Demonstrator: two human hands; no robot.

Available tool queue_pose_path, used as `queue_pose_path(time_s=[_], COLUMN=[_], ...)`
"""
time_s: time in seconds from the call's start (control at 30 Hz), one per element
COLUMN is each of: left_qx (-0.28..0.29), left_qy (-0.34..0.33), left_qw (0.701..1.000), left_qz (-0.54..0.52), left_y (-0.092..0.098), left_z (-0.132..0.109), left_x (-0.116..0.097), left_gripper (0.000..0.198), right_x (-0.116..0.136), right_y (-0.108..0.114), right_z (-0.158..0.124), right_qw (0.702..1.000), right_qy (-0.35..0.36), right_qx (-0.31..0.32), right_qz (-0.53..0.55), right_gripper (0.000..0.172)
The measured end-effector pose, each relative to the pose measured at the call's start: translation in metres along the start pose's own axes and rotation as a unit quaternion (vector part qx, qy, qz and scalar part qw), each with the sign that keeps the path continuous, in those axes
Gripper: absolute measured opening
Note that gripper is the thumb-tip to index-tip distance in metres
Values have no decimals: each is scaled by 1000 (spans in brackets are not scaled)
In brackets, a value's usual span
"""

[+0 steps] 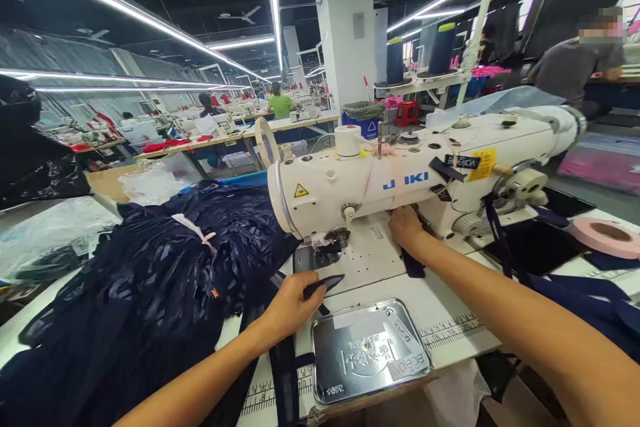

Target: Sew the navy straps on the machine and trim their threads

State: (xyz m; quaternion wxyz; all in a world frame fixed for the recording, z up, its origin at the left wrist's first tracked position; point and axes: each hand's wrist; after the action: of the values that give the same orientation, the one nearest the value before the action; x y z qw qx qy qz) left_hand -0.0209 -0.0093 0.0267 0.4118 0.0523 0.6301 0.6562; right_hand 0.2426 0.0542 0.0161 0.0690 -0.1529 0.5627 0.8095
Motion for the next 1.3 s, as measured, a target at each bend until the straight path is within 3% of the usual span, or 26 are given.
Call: queue_pose_path(time_s=[0.1, 0.2, 0.27, 0.33, 0.43, 0.6, 0.73, 0.9, 1.07, 1.3], left_qx=[-36, -58, -44, -22, -9, -4, 8, 4, -1, 10], left_qy=[41, -45, -100, -117, -115, -189, -201, -211, -216, -211], left_qw=[998, 994, 982, 977, 980, 968, 956, 944, 937, 933], left_qz=[-26, 79, 152, 178, 161, 166, 211, 255, 274, 293], left_y=[-17, -25, -26, -26, -24, -21, -22, -26, -25, -24], left_z=[13, 24, 27, 24, 10, -14, -18, -17, -20, -17], left_x=[8, 16, 22, 27, 32, 33, 32, 33, 31, 30], left_gripper=[29, 20, 16, 15, 16, 32, 35, 31, 28, 24], right_x=[16, 47, 66, 77, 79, 74, 74, 84, 104, 109], right_y=[15, 27, 27, 20, 0, -21, -17, -6, 1, 2], right_z=[-6, -18, -25, -31, -34, -34, -35, -31, -19, -7], right_qw=[1000, 992, 970, 947, 926, 896, 896, 928, 937, 894], right_qy=[20, 116, 216, 267, 247, 199, 225, 269, 201, 154], right_qx=[-18, -51, -100, -144, -177, -160, -163, -158, -97, 26], right_qz=[-7, 4, 42, 101, 223, 364, 346, 203, 268, 419], right_gripper=[17, 19, 20, 19, 14, 12, 16, 28, 17, 17])
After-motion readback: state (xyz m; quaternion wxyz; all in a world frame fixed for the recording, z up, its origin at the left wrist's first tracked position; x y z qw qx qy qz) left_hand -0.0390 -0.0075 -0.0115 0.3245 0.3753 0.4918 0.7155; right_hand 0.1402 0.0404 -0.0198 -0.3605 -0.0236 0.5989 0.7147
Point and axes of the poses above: each hand's wrist, its own z-axis towards the middle knuckle, its own y-axis out of the back of the hand, x = y × z
